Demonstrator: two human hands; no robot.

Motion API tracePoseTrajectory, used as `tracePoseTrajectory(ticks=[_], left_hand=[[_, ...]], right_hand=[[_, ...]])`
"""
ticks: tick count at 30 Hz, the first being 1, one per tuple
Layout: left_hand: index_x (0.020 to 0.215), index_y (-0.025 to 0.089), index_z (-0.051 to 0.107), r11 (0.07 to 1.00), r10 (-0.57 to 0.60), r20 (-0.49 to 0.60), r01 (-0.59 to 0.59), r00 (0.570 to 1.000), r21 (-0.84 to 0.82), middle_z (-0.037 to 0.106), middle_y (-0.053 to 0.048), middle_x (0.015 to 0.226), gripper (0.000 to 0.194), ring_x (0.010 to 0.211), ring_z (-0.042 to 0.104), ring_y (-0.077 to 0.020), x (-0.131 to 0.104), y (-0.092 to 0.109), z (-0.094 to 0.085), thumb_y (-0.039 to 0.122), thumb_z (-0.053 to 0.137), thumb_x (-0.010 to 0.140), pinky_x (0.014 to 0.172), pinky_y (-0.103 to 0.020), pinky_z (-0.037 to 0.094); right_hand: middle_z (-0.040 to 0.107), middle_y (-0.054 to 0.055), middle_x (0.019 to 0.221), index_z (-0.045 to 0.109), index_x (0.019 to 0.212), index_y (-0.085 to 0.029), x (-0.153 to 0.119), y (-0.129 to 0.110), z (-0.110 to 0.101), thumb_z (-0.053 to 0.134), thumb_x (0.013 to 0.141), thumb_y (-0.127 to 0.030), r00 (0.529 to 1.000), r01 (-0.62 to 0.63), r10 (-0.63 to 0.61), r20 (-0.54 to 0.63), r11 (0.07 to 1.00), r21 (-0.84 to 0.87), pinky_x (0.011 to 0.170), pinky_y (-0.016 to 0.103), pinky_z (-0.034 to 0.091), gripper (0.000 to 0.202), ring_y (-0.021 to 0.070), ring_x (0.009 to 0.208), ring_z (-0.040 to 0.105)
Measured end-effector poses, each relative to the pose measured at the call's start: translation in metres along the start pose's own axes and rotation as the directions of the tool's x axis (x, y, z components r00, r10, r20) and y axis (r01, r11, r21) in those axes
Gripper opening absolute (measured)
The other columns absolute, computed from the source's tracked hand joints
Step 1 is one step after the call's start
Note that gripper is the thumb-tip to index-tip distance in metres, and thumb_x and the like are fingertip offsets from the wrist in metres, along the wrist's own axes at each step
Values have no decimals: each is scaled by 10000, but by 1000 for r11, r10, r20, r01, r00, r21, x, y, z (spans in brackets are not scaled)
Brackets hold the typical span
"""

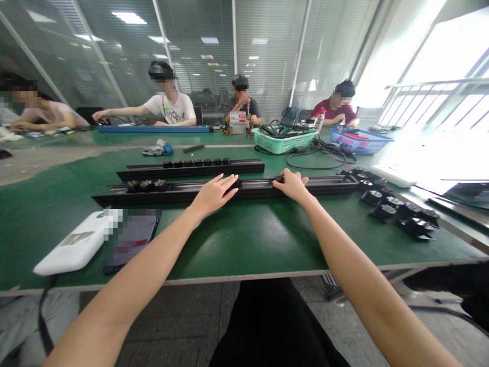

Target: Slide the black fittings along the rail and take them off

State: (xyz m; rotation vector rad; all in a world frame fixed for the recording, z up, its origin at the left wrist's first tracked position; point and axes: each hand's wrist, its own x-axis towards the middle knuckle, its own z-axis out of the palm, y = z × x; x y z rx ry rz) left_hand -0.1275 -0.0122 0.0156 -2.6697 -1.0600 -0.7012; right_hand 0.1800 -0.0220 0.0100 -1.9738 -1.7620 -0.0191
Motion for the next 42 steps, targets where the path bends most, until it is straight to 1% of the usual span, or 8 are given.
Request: tracePoseTrajectory(ticks=[4,9,13,21,28,33,39,42], left_hand=[[1582,203,498,1000,27,13,-27,1000,0,540,-69,1591,614,1471,521,-227,-1,-1,-1,533,307,1101,1302,-470,314],[1585,185,492,1000,-4,5,4,1000,-15,520,-87,1607,639,1505,478,-244,-2,3,1,549,285,1102,1288,-479,342],[1578,169,498,1000,-26,6,26,1000,-5,539,-102,1591,643,1505,478,-249,-3,5,1,542,269,1107,1276,-478,363],[1569,171,499,999,-35,-23,35,999,-8,537,-103,1595,619,1512,467,-240,-2,10,4,516,254,1117,1305,-490,311],[1575,152,478,999,-28,2,28,1000,-44,526,-121,1601,650,1500,483,-201,0,7,7,536,229,1113,1343,-447,213],[1572,161,483,997,-23,8,24,1000,-72,528,-104,1602,639,1502,479,-185,-2,4,4,528,228,1116,1348,-441,195],[1578,156,477,996,-6,17,7,1000,-85,529,-104,1601,628,1502,478,-182,-2,2,2,508,237,1117,1347,-445,195],[1585,175,471,996,-12,19,14,1000,-92,522,-94,1607,619,1504,476,-183,-2,2,2,507,242,1116,1347,-457,196]], right_hand=[[713,166,1097,600,1036,-225,-2,-4,1,559,947,-446,999,41,-41,1,998,-40,940,541,372,242,388,1092,526],[695,208,1186,619,1084,-210,-3,-4,0,522,1006,-471,999,35,-33,29,996,-84,950,558,377,289,409,1151,529],[702,181,1185,613,1075,-221,-2,-4,-3,542,1007,-504,998,42,-39,53,997,-58,953,542,376,300,392,1148,533],[695,156,1124,654,1002,-207,-1,-3,-5,574,1009,-526,999,31,-28,39,998,-61,934,482,364,329,349,1107,533],[645,158,1189,719,1017,-181,-1,-2,-8,609,1004,-517,1000,-9,9,1,994,-112,939,455,348,354,345,1166,498],[649,129,1153,718,992,-191,-3,-4,-8,608,1008,-505,1000,9,-10,-8,995,-95,931,441,334,334,329,1152,499],[626,137,1176,716,987,-184,-5,-5,-6,603,996,-487,998,47,-50,-27,993,-109,916,428,322,324,322,1148,480],[638,127,1117,722,962,-186,-3,-3,-6,628,976,-500,998,37,-41,-38,994,-99,910,423,314,328,317,1118,489]])
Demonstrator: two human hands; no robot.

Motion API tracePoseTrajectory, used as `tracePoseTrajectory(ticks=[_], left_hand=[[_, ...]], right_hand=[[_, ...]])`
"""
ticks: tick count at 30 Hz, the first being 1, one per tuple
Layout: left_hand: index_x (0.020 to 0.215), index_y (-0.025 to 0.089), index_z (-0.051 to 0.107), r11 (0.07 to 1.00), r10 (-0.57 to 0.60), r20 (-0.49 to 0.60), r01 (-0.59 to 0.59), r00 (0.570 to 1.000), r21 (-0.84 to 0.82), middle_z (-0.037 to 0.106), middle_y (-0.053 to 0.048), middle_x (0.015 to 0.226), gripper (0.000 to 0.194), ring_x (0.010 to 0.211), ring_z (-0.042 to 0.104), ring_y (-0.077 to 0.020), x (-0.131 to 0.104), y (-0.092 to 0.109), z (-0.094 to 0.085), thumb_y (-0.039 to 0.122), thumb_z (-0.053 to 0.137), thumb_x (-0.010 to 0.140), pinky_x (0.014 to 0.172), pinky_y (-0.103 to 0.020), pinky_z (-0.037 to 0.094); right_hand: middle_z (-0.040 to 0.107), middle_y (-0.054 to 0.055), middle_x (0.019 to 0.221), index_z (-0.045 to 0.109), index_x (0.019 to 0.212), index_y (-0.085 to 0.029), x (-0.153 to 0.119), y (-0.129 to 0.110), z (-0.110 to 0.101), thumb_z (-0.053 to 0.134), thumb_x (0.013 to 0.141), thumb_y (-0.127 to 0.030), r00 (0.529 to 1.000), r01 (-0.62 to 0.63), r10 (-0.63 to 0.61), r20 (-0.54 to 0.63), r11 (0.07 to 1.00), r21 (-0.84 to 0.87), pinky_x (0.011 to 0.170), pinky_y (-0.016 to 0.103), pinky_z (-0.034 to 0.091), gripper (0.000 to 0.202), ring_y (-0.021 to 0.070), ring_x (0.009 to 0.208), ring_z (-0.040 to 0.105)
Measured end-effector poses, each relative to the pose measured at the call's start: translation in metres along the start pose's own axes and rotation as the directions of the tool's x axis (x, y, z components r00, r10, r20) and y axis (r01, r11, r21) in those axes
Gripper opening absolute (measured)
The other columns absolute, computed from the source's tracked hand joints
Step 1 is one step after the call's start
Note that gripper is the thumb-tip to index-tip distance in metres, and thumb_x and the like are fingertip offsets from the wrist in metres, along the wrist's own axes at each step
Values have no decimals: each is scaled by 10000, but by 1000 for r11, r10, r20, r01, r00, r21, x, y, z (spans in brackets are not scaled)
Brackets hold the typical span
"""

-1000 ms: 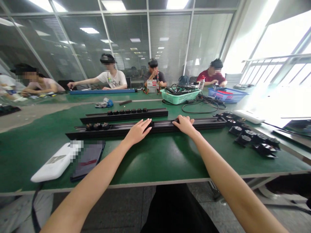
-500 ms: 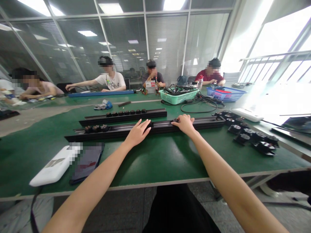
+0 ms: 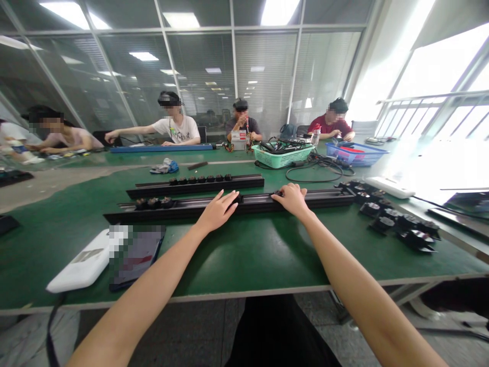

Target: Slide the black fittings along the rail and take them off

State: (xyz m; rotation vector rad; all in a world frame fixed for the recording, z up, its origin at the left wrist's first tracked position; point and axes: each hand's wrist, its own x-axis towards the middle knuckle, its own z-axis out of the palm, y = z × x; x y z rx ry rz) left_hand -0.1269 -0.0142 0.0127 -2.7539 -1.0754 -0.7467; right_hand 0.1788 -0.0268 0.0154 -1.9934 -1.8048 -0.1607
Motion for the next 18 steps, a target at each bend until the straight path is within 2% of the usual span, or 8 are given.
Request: tracePoseTrajectory(ticks=[3,10,18], left_hand=[[1590,180,466,1000,13,2,-13,1000,-3,525,-85,1606,613,1499,482,-181,0,-2,0,498,242,1117,1347,-458,196],[1581,134,475,1000,24,3,-24,1000,15,524,-116,1603,630,1497,485,-183,0,-4,-1,496,248,1117,1348,-438,183],[1602,180,453,1000,25,12,-25,1000,13,518,-93,1609,620,1495,490,-194,1,-4,0,503,243,1115,1344,-470,198]], right_hand=[[647,112,1054,726,934,-191,2,3,0,659,951,-518,1000,-19,19,-5,1000,8,902,421,310,334,316,1094,498],[648,132,1071,727,931,-187,2,4,0,627,946,-500,1000,-5,5,-13,1000,1,906,436,329,329,331,1104,499],[657,123,1051,724,909,-185,4,11,-3,645,919,-486,999,-48,48,-20,999,1,906,436,338,311,328,1095,513]])
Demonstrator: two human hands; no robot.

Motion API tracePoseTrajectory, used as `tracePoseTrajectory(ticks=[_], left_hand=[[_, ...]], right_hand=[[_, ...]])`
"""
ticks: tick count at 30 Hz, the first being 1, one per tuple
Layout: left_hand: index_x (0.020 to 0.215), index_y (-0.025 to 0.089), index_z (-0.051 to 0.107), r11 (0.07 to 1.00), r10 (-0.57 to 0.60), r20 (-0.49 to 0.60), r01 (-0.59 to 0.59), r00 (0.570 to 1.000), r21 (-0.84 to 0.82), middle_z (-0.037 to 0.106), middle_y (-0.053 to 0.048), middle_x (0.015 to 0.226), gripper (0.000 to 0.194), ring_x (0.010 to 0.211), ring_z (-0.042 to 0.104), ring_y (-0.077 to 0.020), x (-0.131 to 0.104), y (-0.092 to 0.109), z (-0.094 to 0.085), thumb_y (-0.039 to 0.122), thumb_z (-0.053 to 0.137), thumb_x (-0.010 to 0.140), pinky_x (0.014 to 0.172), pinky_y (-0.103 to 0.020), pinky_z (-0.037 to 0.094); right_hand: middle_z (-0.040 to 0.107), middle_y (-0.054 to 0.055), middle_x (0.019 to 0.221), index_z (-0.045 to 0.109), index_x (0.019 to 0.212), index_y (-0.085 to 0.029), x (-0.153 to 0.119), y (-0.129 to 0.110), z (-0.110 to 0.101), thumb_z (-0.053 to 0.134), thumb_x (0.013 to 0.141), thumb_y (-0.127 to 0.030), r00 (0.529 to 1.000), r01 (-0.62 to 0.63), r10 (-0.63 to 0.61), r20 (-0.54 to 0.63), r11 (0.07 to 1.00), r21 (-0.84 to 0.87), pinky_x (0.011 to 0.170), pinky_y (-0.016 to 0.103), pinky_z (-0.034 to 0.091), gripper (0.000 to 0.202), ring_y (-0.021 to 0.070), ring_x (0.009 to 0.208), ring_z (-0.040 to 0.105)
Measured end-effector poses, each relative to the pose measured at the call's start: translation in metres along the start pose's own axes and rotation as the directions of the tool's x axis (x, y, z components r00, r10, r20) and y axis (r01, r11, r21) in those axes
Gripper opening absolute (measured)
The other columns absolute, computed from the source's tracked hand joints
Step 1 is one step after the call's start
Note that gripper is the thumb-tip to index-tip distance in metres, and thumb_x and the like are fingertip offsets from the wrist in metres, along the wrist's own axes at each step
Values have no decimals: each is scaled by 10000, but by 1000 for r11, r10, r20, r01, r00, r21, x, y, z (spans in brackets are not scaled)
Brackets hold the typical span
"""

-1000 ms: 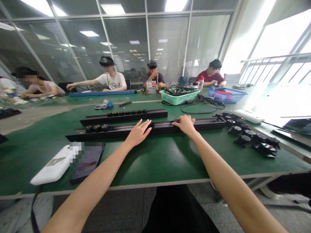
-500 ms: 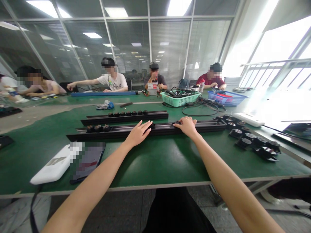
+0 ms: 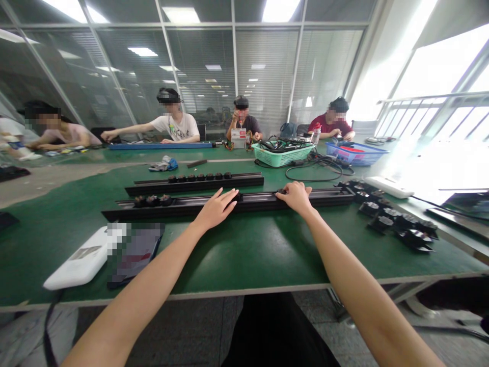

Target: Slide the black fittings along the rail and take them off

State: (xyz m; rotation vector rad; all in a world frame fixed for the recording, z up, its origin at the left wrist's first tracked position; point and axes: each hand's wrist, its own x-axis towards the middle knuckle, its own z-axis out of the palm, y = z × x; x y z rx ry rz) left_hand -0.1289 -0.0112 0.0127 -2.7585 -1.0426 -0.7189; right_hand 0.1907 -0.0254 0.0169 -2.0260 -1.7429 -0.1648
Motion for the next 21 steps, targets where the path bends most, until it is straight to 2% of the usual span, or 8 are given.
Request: tracePoseTrajectory(ticks=[21], left_hand=[[1601,194,452,1000,-14,8,14,1000,-16,507,-79,1620,625,1508,472,-193,0,-1,0,519,245,1109,1339,-471,221]], right_hand=[[653,119,1040,713,889,-193,1,5,-2,650,864,-450,999,-39,41,-33,998,54,913,457,330,265,335,1088,498]])
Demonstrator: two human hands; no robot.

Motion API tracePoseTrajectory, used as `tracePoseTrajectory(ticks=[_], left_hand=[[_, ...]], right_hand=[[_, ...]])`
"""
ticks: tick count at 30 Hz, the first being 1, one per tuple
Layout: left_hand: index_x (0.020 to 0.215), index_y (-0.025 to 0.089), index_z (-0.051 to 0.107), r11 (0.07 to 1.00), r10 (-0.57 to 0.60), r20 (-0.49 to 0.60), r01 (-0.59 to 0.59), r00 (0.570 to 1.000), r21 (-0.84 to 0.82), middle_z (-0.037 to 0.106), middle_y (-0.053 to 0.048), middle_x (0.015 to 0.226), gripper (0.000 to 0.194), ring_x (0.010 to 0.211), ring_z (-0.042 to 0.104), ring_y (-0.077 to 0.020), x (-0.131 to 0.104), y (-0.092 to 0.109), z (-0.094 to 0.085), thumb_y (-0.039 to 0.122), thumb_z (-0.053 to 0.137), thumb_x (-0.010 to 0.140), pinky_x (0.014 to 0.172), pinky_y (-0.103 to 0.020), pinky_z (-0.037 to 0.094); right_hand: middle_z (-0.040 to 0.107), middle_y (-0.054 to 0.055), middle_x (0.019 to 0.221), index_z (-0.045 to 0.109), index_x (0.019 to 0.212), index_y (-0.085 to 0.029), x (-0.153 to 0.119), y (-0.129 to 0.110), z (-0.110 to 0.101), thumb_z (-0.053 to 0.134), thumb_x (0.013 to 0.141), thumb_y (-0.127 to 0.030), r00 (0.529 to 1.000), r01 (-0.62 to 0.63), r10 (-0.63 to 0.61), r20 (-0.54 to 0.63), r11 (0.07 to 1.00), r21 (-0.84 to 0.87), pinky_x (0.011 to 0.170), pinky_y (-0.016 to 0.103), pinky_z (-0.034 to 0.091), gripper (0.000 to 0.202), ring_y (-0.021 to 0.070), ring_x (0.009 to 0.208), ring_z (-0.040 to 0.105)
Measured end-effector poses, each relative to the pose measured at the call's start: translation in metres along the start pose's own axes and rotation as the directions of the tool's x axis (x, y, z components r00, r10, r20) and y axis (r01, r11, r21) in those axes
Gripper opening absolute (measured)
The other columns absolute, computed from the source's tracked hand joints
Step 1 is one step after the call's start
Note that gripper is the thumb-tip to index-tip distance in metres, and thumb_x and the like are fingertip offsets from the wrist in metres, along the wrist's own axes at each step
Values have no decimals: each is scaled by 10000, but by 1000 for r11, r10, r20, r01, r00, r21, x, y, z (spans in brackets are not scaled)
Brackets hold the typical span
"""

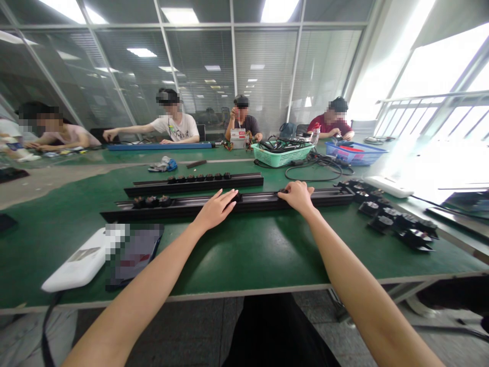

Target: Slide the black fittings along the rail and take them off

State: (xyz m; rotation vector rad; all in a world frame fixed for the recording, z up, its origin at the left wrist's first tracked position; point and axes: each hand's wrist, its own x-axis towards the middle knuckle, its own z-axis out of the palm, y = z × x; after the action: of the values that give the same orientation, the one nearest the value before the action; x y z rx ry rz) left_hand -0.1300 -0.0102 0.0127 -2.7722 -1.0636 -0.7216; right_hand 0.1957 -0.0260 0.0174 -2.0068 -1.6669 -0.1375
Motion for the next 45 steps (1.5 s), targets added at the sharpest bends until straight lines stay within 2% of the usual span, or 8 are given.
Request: tracePoseTrajectory(ticks=[9,14,19,25,31,39,45], left_hand=[[1596,161,454,1000,8,-4,-8,1000,0,508,-94,1617,633,1507,471,-181,0,-1,1,512,244,1113,1342,-451,209],[1600,197,453,1000,1,-1,-1,1000,0,507,-77,1620,620,1508,471,-188,0,0,1,516,246,1111,1341,-470,214],[1598,167,455,1000,7,-3,-7,1000,0,511,-97,1616,633,1508,472,-196,0,0,0,512,246,1111,1342,-463,211],[1605,204,447,1000,0,2,0,1000,-9,508,-78,1620,623,1507,474,-198,0,2,-1,520,240,1110,1339,-487,217],[1593,161,459,1000,5,-3,-5,1000,-4,511,-100,1614,636,1511,467,-188,0,1,-1,515,243,1111,1342,-462,206],[1604,209,450,1000,-8,3,8,1000,4,508,-74,1621,624,1511,468,-201,0,2,-1,521,238,1108,1338,-487,219],[1595,170,460,1000,3,1,-3,1000,-3,516,-87,1614,636,1514,464,-195,0,2,-1,514,240,1108,1344,-459,207]], right_hand=[[646,115,1043,699,898,-187,0,0,-1,652,860,-449,1000,-3,3,3,1000,8,925,461,329,269,328,1092,497],[645,116,1043,690,886,-188,0,0,-1,643,865,-446,1000,3,-3,4,1000,-5,916,457,323,263,329,1092,492],[640,143,1081,701,914,-175,-2,-1,-1,614,891,-450,999,34,-34,-4,997,-74,915,453,316,289,340,1114,482],[627,171,1125,700,974,-158,-5,-4,-1,568,922,-433,997,74,-79,-25,985,-157,913,453,299,310,355,1145,452],[628,177,1144,700,988,-150,-5,-4,-2,555,935,-439,998,66,-68,-11,985,-161,922,458,298,328,355,1152,458],[633,176,1128,709,984,-151,-4,-5,-2,578,923,-440,998,60,-65,-23,983,-173,922,456,297,323,355,1138,465],[648,193,1142,723,985,-135,-2,0,-5,606,909,-427,1000,-10,7,-16,984,-178,917,455,309,323,365,1140,494]])
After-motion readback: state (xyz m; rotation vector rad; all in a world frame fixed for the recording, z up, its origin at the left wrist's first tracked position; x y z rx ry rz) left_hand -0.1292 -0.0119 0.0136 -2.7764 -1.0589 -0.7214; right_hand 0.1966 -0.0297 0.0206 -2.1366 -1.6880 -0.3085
